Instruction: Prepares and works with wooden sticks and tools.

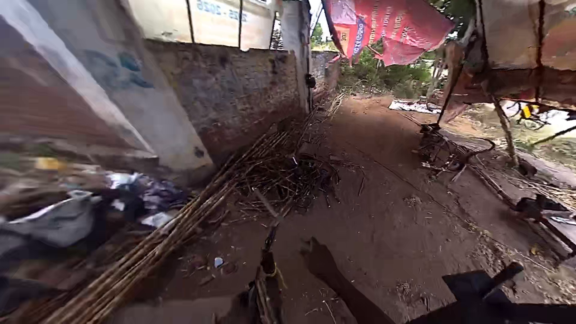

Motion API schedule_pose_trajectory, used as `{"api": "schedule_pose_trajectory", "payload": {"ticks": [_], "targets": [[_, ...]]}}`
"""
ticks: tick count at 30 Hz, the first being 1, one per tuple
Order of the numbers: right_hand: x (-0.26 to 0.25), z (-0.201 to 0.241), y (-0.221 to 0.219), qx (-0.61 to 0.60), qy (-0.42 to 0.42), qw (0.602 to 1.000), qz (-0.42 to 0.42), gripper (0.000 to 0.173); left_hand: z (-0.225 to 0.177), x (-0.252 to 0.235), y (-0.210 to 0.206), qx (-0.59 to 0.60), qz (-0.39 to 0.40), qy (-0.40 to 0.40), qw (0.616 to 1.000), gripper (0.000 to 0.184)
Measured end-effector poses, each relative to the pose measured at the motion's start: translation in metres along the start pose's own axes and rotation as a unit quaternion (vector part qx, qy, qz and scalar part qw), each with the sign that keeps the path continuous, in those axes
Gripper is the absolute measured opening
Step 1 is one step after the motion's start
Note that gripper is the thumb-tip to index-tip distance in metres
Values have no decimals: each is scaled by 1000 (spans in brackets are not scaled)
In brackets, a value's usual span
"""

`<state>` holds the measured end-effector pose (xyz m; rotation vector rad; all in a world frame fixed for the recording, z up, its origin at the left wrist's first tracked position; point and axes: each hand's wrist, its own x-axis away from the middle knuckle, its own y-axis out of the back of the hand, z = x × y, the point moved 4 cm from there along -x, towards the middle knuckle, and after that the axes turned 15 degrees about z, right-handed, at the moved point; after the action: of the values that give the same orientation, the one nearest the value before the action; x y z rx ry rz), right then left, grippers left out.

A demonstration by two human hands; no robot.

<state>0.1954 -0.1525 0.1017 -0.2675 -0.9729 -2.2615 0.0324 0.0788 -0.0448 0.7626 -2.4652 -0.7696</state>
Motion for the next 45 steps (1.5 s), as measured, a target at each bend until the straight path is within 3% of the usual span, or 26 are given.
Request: {"api": "schedule_pose_trajectory", "payload": {"ticks": [4, 7, 9, 12, 15, 19, 21, 23, 25, 27, 30, 35, 38, 40, 42, 45], "targets": [[-10, -2, -4, 28, 5, 999, -16, 55, -28, 10, 11, -17, 58, 40, 997, 56], [-24, -5, -11, -67, 20, 997, 21, 45, -32, 9, 14, -30, 45, 48, 997, 52], [-22, -7, -19, -262, 27, 961, 82, 34, -32, 8, 13, -46, 47, 55, 996, 51], [-9, -8, -24, -476, 6, 868, 138, 43, -37, 8, 17, -66, 63, 80, 993, 52], [0, -9, -25, -537, 23, 827, 167, 45, -40, 6, 18, -73, 68, 101, 990, 54], [5, -6, -25, -546, 29, 820, 170, 46, -42, 6, 24, -64, 75, 100, 990, 53], [8, -6, -24, -524, 26, 836, 159, 45, -44, 4, 25, -69, 78, 110, 988, 53], [14, -9, -20, -462, 16, 876, 136, 43, -49, 5, 25, -66, 82, 118, 987, 55], [17, -12, -13, -326, 13, 941, 93, 41, -59, 9, 29, -45, 80, 109, 990, 58], [11, -19, -8, -109, 24, 993, 30, 40, -61, 11, 38, -29, 82, 116, 989, 62], [6, -19, -4, 127, 21, 991, -24, 63, -54, 6, 41, -25, 77, 127, 989, 62], [14, -13, -7, 186, 23, 980, -62, 68, -57, -1, 40, -68, 96, 110, 987, 64], [8, -30, -12, 94, 20, 995, -31, 63, -57, 1, 40, -79, 98, 113, 986, 65], [7, -38, -18, -75, 23, 997, 21, 40, -60, 3, 40, -82, 98, 113, 985, 64], [13, -31, -24, -266, 27, 960, 89, 31, -64, 5, 40, -83, 96, 114, 985, 62], [12, -18, -27, -409, 38, 894, 178, 39, -70, 7, 40, -82, 97, 115, 985, 61]]}}
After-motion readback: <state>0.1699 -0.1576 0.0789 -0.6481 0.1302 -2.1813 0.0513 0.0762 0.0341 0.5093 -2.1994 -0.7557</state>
